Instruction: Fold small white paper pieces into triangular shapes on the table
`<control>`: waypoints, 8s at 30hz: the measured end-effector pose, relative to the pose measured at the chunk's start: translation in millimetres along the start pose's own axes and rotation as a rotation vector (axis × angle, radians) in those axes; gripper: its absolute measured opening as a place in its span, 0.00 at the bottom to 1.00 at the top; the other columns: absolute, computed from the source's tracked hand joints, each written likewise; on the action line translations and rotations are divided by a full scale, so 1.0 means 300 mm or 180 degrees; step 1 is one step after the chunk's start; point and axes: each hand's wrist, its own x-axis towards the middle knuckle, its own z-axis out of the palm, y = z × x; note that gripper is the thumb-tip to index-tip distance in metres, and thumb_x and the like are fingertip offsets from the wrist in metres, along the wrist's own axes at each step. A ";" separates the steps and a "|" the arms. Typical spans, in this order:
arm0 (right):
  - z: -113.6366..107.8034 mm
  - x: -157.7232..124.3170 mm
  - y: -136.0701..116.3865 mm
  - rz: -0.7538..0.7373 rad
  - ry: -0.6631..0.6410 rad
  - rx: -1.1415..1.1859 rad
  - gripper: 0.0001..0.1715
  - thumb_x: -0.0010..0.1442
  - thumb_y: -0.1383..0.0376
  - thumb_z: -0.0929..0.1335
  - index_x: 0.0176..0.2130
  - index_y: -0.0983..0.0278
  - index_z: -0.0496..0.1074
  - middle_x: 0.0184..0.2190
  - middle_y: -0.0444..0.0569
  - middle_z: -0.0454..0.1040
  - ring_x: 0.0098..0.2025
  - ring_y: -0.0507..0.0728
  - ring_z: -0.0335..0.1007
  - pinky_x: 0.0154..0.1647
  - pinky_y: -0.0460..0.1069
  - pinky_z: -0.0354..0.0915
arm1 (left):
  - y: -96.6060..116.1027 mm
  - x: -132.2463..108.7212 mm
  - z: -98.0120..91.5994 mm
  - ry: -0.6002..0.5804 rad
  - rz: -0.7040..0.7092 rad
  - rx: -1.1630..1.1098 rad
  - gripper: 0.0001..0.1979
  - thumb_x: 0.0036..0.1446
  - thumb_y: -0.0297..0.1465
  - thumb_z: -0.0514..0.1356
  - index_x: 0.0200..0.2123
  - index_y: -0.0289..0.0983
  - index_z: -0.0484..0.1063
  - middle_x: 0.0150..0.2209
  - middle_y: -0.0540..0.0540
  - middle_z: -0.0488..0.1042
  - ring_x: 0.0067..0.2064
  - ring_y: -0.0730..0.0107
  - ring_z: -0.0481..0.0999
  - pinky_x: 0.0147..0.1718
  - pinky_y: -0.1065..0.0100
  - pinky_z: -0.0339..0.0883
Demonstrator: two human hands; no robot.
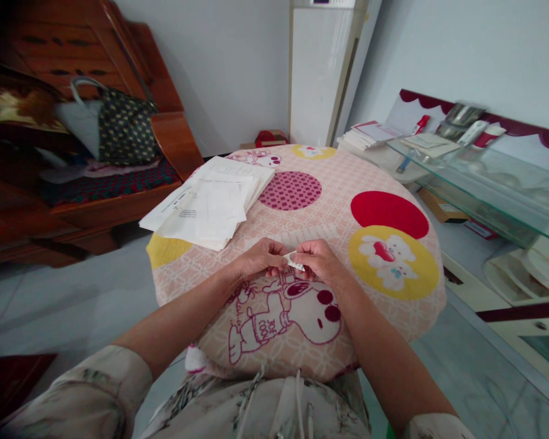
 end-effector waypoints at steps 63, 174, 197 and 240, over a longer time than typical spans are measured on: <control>0.049 0.001 0.027 -0.1833 0.1094 -0.2806 0.25 0.59 0.51 0.71 0.21 0.61 0.65 0.19 0.46 0.68 0.24 0.52 0.57 0.29 0.49 0.52 | -0.018 0.013 -0.035 0.0214 0.0707 -0.0697 0.21 0.52 0.36 0.71 0.46 0.31 0.75 0.32 0.49 0.75 0.31 0.77 0.74 0.32 0.74 0.69; 0.075 0.040 0.017 -0.1441 0.1085 -0.3448 0.10 0.56 0.73 0.67 0.24 0.64 0.71 0.28 0.48 0.69 0.30 0.54 0.64 0.33 0.49 0.56 | -0.025 0.001 -0.054 0.1115 0.1333 0.2096 0.09 0.49 0.23 0.59 0.33 0.33 0.78 0.27 0.50 0.77 0.28 0.73 0.73 0.28 0.73 0.63; 0.098 0.044 0.006 -0.1293 0.1027 -0.3606 0.09 0.64 0.64 0.70 0.40 0.63 0.82 0.32 0.50 0.72 0.34 0.56 0.69 0.35 0.49 0.61 | -0.023 0.003 -0.054 0.1097 0.1316 0.1718 0.07 0.51 0.27 0.63 0.35 0.33 0.77 0.32 0.47 0.79 0.32 0.73 0.76 0.31 0.72 0.69; 0.058 0.034 0.019 -0.1354 0.1096 -0.2547 0.05 0.54 0.72 0.73 0.34 0.65 0.78 0.30 0.49 0.78 0.32 0.55 0.73 0.35 0.48 0.64 | -0.017 0.002 0.010 0.1777 0.1235 0.3531 0.10 0.55 0.25 0.58 0.41 0.34 0.75 0.38 0.42 0.78 0.40 0.63 0.76 0.41 0.64 0.70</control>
